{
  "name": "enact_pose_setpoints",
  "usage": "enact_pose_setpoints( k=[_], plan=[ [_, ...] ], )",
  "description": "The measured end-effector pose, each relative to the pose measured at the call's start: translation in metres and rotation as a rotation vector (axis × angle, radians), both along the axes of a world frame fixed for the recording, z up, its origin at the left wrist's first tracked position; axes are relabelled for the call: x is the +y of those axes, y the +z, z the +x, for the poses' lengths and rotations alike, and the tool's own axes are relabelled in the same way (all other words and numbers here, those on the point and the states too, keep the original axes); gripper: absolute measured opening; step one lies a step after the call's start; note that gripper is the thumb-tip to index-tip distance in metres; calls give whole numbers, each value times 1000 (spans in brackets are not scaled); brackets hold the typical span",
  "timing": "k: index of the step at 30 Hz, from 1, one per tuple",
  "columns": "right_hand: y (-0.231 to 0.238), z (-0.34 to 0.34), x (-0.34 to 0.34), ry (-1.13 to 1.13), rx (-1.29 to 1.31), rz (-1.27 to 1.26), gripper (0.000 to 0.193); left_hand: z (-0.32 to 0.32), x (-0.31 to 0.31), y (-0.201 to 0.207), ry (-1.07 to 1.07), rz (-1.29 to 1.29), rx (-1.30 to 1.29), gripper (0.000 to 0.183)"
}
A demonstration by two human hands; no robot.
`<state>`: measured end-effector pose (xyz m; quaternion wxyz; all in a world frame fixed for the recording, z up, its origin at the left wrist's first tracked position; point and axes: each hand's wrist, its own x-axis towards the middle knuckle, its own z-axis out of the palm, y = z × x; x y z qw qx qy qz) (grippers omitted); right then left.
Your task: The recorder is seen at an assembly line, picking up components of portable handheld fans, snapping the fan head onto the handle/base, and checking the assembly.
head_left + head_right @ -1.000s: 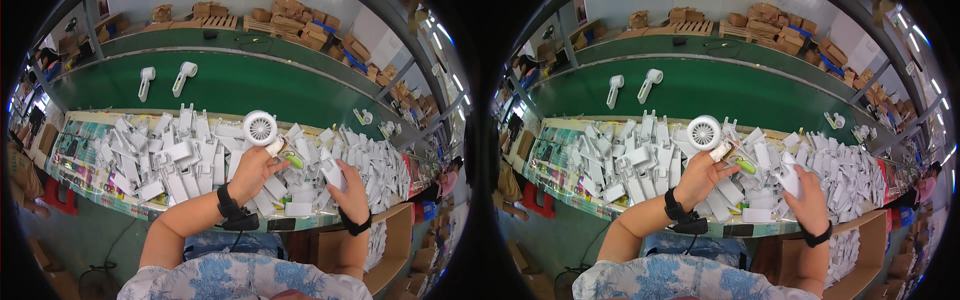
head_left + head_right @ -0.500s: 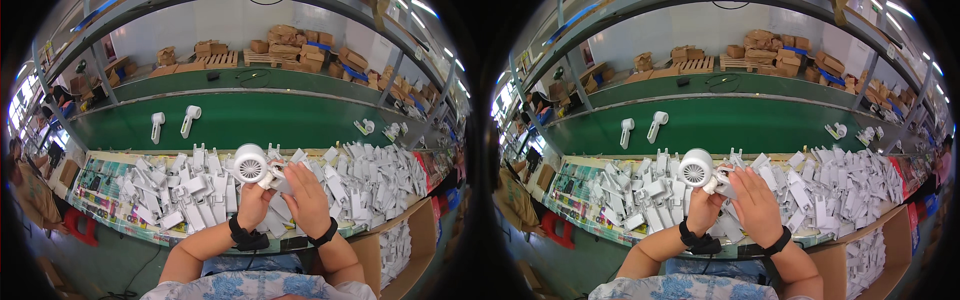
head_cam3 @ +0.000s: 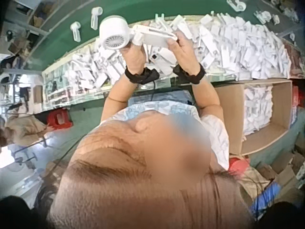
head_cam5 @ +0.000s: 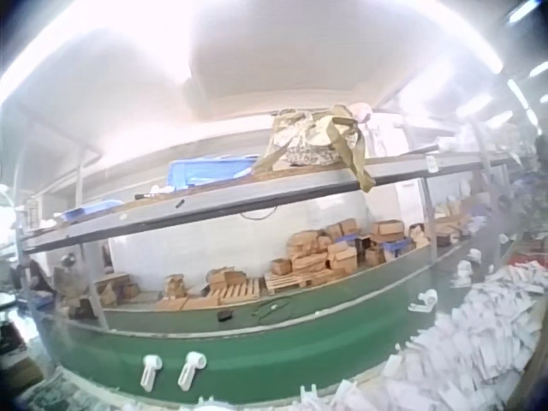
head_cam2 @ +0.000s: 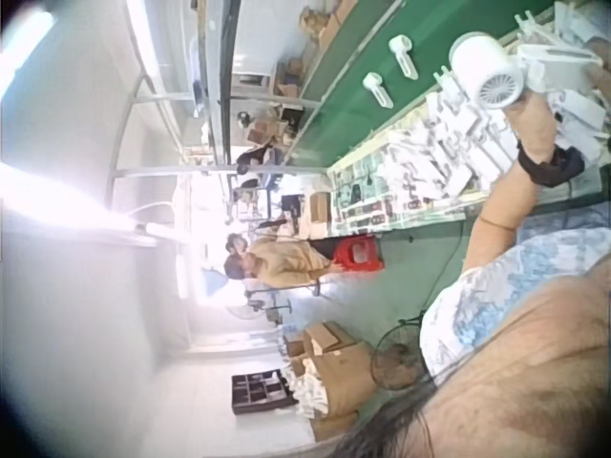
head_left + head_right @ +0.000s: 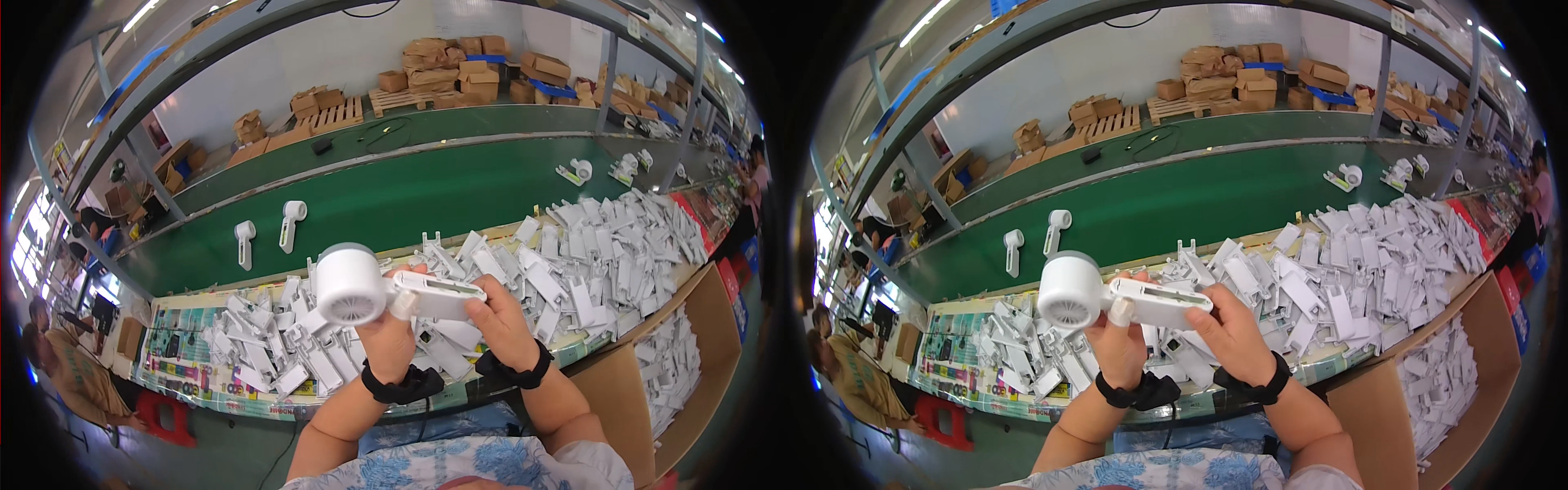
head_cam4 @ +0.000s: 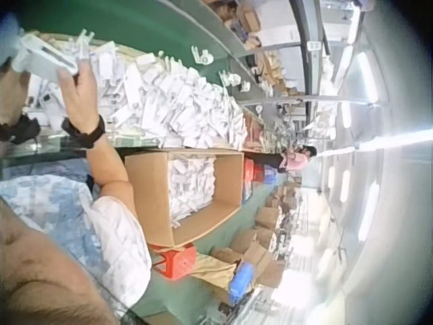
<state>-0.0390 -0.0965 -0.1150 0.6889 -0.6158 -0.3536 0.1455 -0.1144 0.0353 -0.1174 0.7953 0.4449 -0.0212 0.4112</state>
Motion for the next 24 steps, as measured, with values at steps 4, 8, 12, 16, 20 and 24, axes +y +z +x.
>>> enact_pose_setpoints(
  k=[4,8,12,16,20,24],
  plan=[
    [3,-6,-9,-101,-374,129,32,-17,-24,15,-48,-49,-59,33],
    [6,2,-20,-126,-554,243,31,-20,-42,26,14,226,-60,30],
    [12,-9,-9,-31,-1,272,30,-3,-36,13,176,187,-38,36],
    [2,-3,-20,-74,-181,226,28,-4,-35,2,-46,41,-156,43],
    [3,12,-27,-187,-711,279,30,-11,-47,14,-146,-127,-49,43],
    [-11,19,-28,-151,-551,181,33,4,-40,21,-157,-140,99,40]
  ],
)
